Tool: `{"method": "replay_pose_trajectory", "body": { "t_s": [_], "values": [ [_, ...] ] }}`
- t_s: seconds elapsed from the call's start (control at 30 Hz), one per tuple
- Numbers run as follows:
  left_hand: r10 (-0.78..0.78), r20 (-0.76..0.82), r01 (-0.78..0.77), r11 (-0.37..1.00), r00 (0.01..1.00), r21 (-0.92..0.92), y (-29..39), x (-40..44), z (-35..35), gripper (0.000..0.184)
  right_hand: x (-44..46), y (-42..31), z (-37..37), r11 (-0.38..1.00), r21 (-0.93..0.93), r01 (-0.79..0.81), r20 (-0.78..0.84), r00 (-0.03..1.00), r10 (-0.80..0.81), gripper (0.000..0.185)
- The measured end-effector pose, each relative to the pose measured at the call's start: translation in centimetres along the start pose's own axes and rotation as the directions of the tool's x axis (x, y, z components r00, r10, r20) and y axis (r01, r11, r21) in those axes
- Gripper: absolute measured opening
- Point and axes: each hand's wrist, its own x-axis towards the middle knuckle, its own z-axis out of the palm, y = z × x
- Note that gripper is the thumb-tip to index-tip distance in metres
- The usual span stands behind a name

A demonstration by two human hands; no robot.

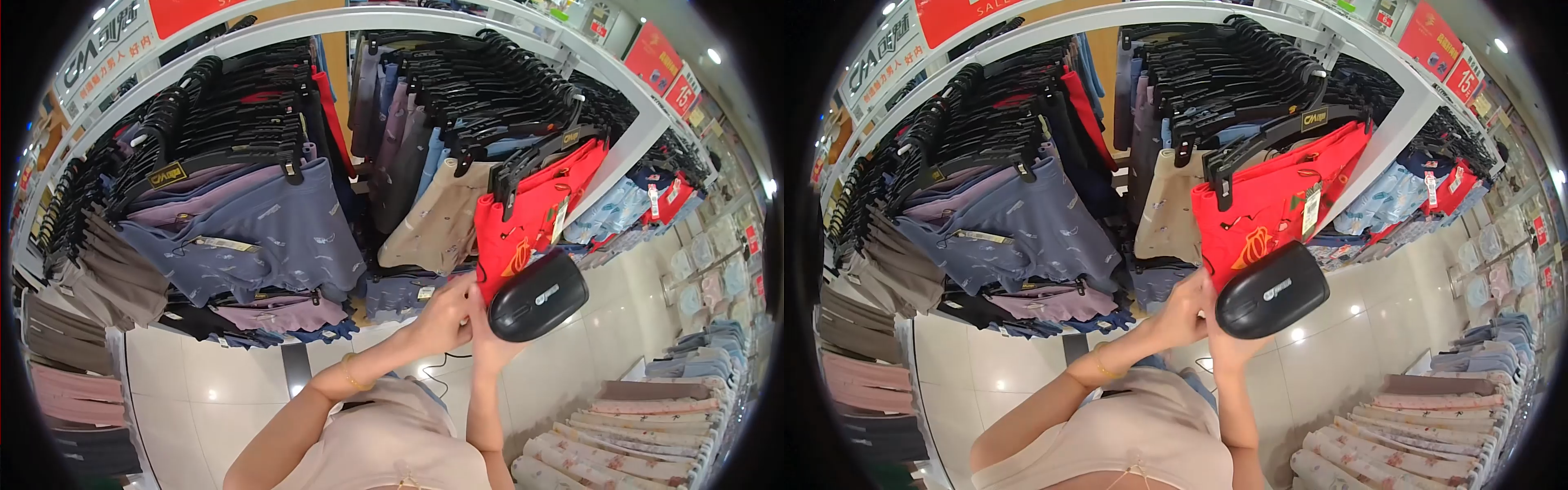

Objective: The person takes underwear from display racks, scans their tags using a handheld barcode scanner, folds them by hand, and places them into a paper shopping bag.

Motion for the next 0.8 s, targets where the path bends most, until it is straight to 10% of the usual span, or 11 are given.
{"method": "replay_pose_trajectory", "body": {
  "t_s": [0.17,0.23,0.47,0.53,0.67,0.8],
  "values": [
    [0.124,-0.354,-0.107,0.992,0.927,0.065,0.2,0.0,-3.4,0.025,0.4,1.0,-0.2,0.987,0.03,-0.159,-0.169,0.972,0.162,0.026],
    [0.003,-0.619,0.077,0.992,0.786,0.102,0.3,2.0,-4.7,0.017,1.0,0.4,0.0,0.99,-0.127,0.066,-0.242,0.966,-0.095,0.02],
    [0.227,-0.085,-0.224,0.974,0.97,0.043,-1.4,0.7,-2.8,0.014,0.0,-1.4,-0.3,0.941,0.27,-0.202,-0.055,0.973,0.225,0.042],
    [0.225,-0.003,-0.225,0.973,0.974,-0.045,-0.9,0.0,-1.9,0.022,-0.5,-1.4,-0.3,0.98,-0.016,-0.201,0.062,0.978,0.201,0.051],
    [0.149,-0.039,-0.153,0.979,0.988,-0.137,-0.5,0.9,-3.5,0.028,-0.1,-0.3,0.6,0.994,-0.047,-0.095,-0.147,0.985,0.087,0.042],
    [-0.175,-0.471,0.115,0.982,0.865,-0.153,-1.7,3.3,-4.1,0.017,0.6,-0.6,0.5,0.999,-0.025,0.026,-0.193,0.981,-0.031,0.042]
  ]
}}
